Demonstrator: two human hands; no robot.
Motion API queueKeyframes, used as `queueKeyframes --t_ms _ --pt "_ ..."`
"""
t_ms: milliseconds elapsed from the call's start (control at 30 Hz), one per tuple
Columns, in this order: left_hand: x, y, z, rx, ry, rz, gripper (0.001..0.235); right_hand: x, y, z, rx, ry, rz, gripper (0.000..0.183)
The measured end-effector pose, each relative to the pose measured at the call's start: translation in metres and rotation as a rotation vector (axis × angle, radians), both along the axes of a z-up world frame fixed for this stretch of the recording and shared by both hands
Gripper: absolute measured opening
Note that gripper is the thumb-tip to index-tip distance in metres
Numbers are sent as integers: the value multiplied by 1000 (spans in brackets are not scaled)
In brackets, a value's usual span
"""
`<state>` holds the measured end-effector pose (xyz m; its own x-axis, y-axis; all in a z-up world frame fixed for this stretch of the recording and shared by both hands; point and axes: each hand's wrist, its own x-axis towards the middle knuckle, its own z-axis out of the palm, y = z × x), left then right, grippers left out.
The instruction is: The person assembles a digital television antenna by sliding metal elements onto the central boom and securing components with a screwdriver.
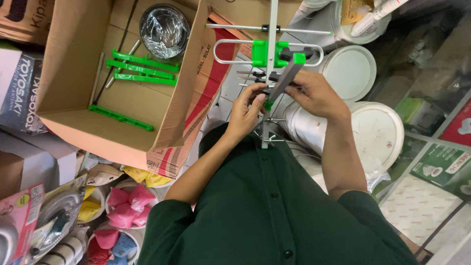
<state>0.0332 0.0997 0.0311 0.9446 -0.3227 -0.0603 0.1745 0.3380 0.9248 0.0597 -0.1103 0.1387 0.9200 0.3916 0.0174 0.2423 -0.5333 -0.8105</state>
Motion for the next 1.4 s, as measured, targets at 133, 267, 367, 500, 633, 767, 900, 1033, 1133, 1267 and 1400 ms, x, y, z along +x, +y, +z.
queueKeyframes --t_ms 133,267,367,500,633,767,900,1033,1133,1267,1400 --pt "4 4 8 96 -60 -10 25 6 -1 8 -113 41 7 17" --pt "7 6 9 82 -77 -27 23 9 -1 14 -115 108 -44 20" --pt "9 8 9 108 -83 -52 24 3 0 17 -82 62 -107 19" --pt "12 10 13 229 -120 -74 35 -7 1 19 -44 22 -134 19" --pt "20 8 22 299 -388 15 56 -16 6 15 -48 -49 -150 22" --pt "21 -3 31 231 -334 -1 56 -24 9 11 -15 -38 -234 20" --pt "22 -8 33 208 -237 -35 43 -29 5 5 95 49 -298 17" --pt "25 -7 36 256 -259 -55 34 -31 -1 -6 232 209 -338 16" --pt "26 -6 42 341 -352 -29 29 -32 -8 -21 308 276 -354 15" --pt "27 -5 53 301 -419 -26 27 -32 -14 -41 455 383 -371 13" --pt "26 -6 56 343 -422 -16 26 -32 -16 -50 580 452 -362 11"
